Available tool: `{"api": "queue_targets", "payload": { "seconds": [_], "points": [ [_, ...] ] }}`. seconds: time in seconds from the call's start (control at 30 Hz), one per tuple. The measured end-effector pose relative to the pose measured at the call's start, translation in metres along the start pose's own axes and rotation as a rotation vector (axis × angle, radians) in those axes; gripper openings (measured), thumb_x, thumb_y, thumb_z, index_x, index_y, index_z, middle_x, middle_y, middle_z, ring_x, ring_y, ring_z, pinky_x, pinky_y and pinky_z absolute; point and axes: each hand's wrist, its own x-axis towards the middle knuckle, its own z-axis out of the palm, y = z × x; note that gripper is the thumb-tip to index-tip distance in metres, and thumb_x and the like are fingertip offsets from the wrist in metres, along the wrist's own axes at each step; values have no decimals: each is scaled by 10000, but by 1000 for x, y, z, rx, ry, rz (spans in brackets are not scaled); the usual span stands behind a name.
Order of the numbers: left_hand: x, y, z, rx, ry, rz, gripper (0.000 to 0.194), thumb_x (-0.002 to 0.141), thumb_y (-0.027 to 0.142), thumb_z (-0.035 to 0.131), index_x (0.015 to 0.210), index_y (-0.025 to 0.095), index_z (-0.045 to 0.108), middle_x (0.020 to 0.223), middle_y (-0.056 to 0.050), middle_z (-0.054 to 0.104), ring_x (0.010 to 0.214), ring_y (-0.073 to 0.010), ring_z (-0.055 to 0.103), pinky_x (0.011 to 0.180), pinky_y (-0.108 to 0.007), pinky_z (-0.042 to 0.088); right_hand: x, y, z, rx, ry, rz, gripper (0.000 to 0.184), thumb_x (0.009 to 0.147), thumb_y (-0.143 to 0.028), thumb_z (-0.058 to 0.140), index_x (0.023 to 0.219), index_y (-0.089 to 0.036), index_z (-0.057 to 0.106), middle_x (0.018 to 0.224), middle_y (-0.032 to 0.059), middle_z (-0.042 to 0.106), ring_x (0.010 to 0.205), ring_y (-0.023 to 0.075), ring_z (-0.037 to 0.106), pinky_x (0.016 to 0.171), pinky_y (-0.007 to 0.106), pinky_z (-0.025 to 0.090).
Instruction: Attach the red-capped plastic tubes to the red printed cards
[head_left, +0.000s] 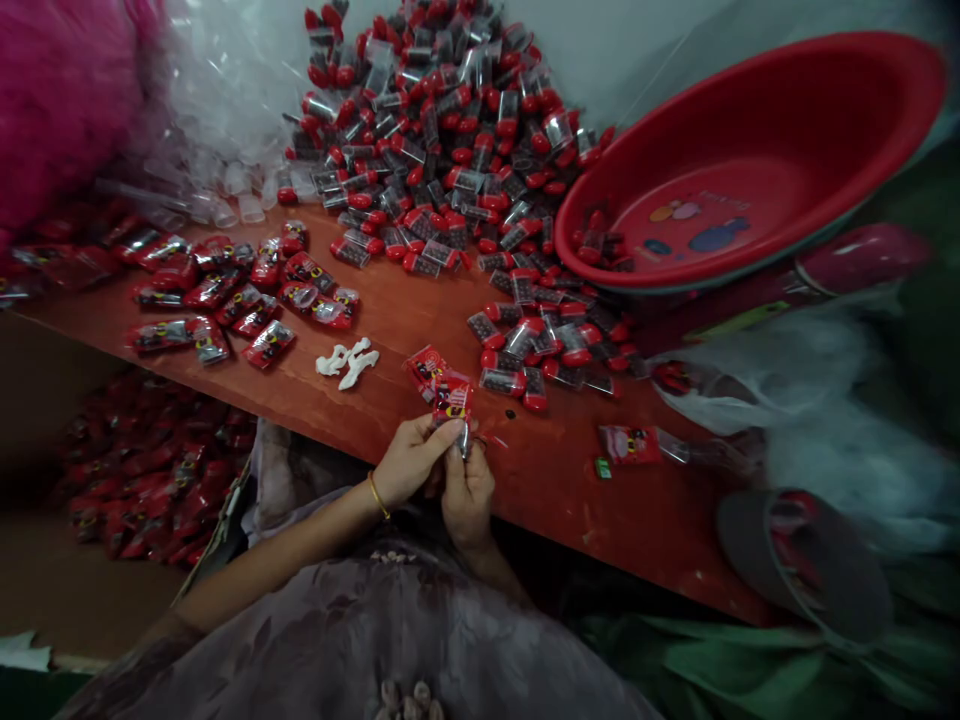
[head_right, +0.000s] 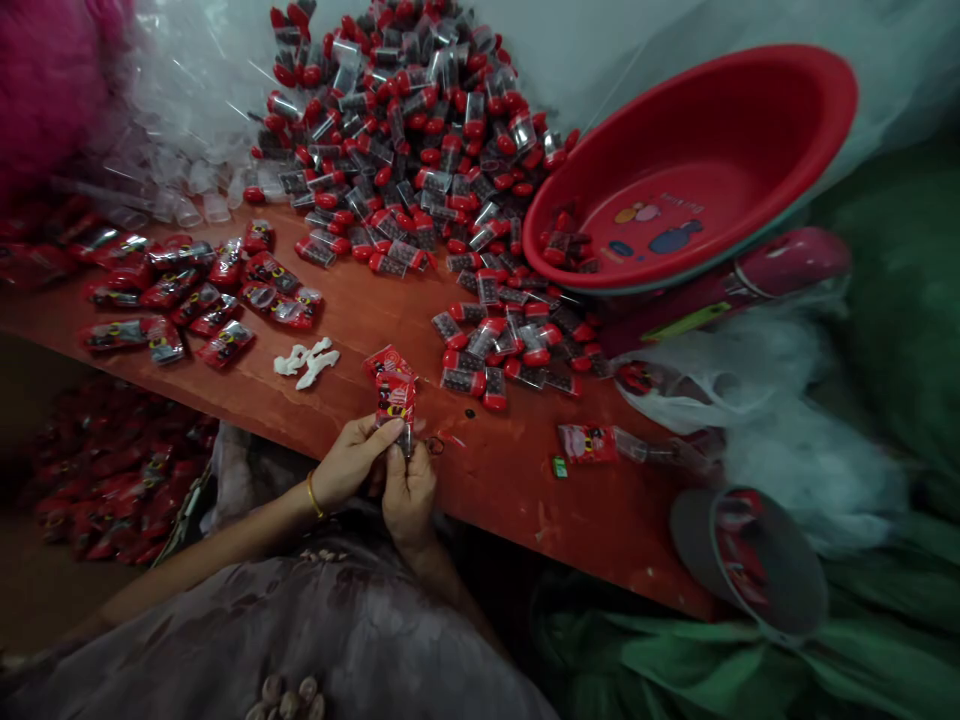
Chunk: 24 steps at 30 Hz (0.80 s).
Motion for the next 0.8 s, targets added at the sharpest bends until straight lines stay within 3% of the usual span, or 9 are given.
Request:
{"api": "queue_targets", "payload": {
  "seconds": [0.1, 0.2, 0.27, 0.37, 0.5, 0.7, 0.8],
  "points": [
    [-1, -3, -1, -15, -7, 1, 492, 707, 613, 577, 778, 127, 601, 387, 76, 438, 272, -53, 370, 277, -164, 287, 5, -1, -4, -14, -13, 8, 260, 874, -425, 447, 779, -195, 520, 529, -48, 521, 422, 81, 478, 392, 188, 397],
    [0, -2, -7, -61, -69, 5, 463, 688, 587, 618, 680, 126, 580, 405, 46, 484, 329, -72, 447, 351, -182, 363, 14, -1, -11, 60, -107, 32, 276, 854, -430, 482, 695, -205, 473, 457, -73, 482, 358, 71, 439, 361, 183, 372],
    [2, -1, -10, -118, -105, 17, 440, 687, 549, 647, 739, 113, 619, 471, 20, 548, 381, -89, 498, 406, -207, 417, 19, -1, -14, 98, -189, 42, 273, 826, -424, 531, 674, -206, 466, 434, -81, 479, 342, 70, 434, 359, 183, 365],
    [2, -1, -10, -240, -17, 21, 467, 689, 533, 658, 884, 109, 655, 653, -30, 655, 409, -85, 506, 411, -222, 422, 22, -1, -15, 114, -248, 41, 260, 779, -398, 600, 649, -201, 490, 414, -86, 481, 331, 68, 430, 359, 179, 355],
    [-1, -6, -5, -308, 51, -12, 495, 618, 520, 727, 874, 98, 682, 868, -104, 706, 507, -92, 551, 469, -222, 434, 23, 2, -12, 125, -169, 6, 307, 729, -370, 665, 556, -191, 485, 390, -80, 472, 326, 64, 414, 360, 180, 341],
    [-8, -6, -10, -369, 46, -60, 526, 588, 534, 745, 870, 92, 700, 829, -111, 714, 669, -160, 630, 622, -263, 477, 25, 11, 0, 118, -102, -32, 408, 665, -426, 721, 473, -186, 452, 396, -70, 454, 356, 61, 381, 379, 193, 331],
    [-16, 1, -19, -392, 56, -79, 497, 611, 516, 741, 868, 92, 696, 850, -119, 716, 835, -227, 655, 770, -324, 495, 27, 11, 12, 38, -149, -80, 410, 657, -470, 716, 487, -185, 475, 434, -63, 471, 401, 65, 390, 412, 197, 347]
  ]
}}
